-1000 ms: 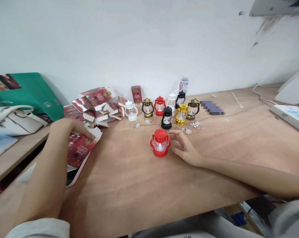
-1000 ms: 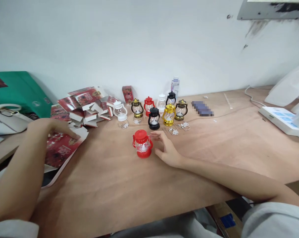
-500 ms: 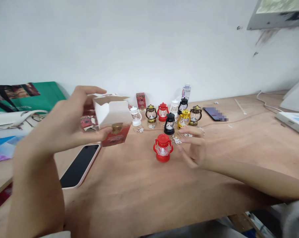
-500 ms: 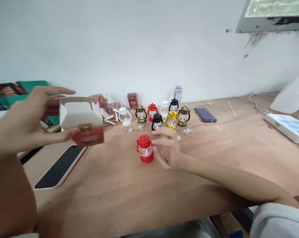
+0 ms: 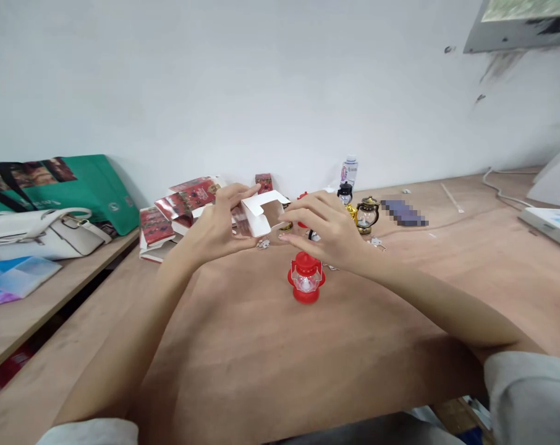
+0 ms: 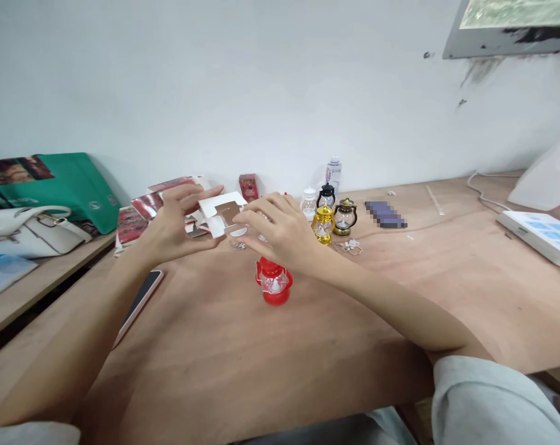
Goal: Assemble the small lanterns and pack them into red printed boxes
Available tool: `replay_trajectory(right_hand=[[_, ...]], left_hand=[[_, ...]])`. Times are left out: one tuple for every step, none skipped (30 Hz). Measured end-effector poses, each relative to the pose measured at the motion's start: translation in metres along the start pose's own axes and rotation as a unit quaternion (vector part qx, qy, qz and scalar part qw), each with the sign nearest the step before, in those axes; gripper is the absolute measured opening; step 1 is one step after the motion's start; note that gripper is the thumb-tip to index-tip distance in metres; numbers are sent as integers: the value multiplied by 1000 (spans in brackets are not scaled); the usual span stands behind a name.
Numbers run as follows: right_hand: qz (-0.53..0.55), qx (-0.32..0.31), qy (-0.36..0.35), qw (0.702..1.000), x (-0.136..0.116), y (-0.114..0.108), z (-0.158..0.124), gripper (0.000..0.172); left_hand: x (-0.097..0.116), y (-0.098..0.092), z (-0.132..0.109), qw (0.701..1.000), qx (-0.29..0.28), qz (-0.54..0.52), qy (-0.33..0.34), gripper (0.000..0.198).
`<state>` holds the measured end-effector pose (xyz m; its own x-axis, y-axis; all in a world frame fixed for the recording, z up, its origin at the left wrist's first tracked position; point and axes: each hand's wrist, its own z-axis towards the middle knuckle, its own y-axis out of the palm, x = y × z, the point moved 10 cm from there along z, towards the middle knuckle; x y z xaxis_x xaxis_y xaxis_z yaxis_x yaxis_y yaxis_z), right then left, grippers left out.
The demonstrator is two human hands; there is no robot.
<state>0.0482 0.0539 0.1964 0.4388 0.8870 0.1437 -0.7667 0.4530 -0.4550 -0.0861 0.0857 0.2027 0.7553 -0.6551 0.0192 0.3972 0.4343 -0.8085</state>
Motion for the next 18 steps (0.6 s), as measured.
replay_trajectory(right_hand=[[-9, 6, -4, 1000, -1, 0, -1, 13], [-17, 12, -5, 1000, -1, 0, -2, 9], [-24, 17, -7, 1000, -1, -1, -3, 6], [-30, 24, -10, 999, -1, -2, -3, 6], [-39, 32, -16, 999, -1, -4, -3, 8], [-49, 42, -26, 998, -1, -7, -2, 11], [-61, 53, -43, 996, -2, -10, -2, 13], [-74, 62, -64, 993, -4, -14, -2, 15], [-87, 68, -89, 990, -6, -17, -2, 17], [-98, 65, -113, 987, -7, -19, -2, 17], [-105, 57, -132, 984, -7, -20, -2, 17], [-108, 44, -143, 983, -6, -20, -2, 17], [-108, 30, -144, 983, -4, -19, -2, 16], [-105, 18, -142, 984, -2, -19, -2, 16], [-100, 8, -142, 985, 0, -18, -2, 17], [-94, -2, -146, 985, -1, -17, -2, 17], [-88, -12, -153, 984, -3, -15, -3, 19], [-81, -25, -162, 983, -5, -12, -4, 19]], left_hand=[[1, 1, 0, 1000, 7, 4, 2, 70], [0, 3, 0, 1000, 14, 6, -1, 69], [0, 4, -1, 1000, 19, 11, -6, 68], [-1, 4, -1, 1000, 23, 16, -13, 68], [-1, 4, -1, 999, 27, 21, -18, 67], [1, 3, -1, 999, 27, 20, -18, 68], [3, 3, 0, 1000, 20, 13, -13, 69], [7, 2, 0, 1000, 8, 1, -4, 70], [11, 0, 1, 1000, -4, -12, 7, 72], [16, -2, 1, 999, -18, -24, 18, 73], [20, -4, 2, 999, -33, -33, 26, 74], [23, -8, 2, 998, -44, -41, 32, 75], [25, -11, 1, 997, -55, -50, 35, 77], [26, -12, 1, 995, -69, -59, 36, 79], [27, -13, 0, 993, -87, -68, 37, 81], [28, -12, -1, 990, -107, -78, 40, 83], [29, -11, -3, 987, -127, -88, 43, 85], [29, -9, -5, 983, -149, -95, 46, 85]])
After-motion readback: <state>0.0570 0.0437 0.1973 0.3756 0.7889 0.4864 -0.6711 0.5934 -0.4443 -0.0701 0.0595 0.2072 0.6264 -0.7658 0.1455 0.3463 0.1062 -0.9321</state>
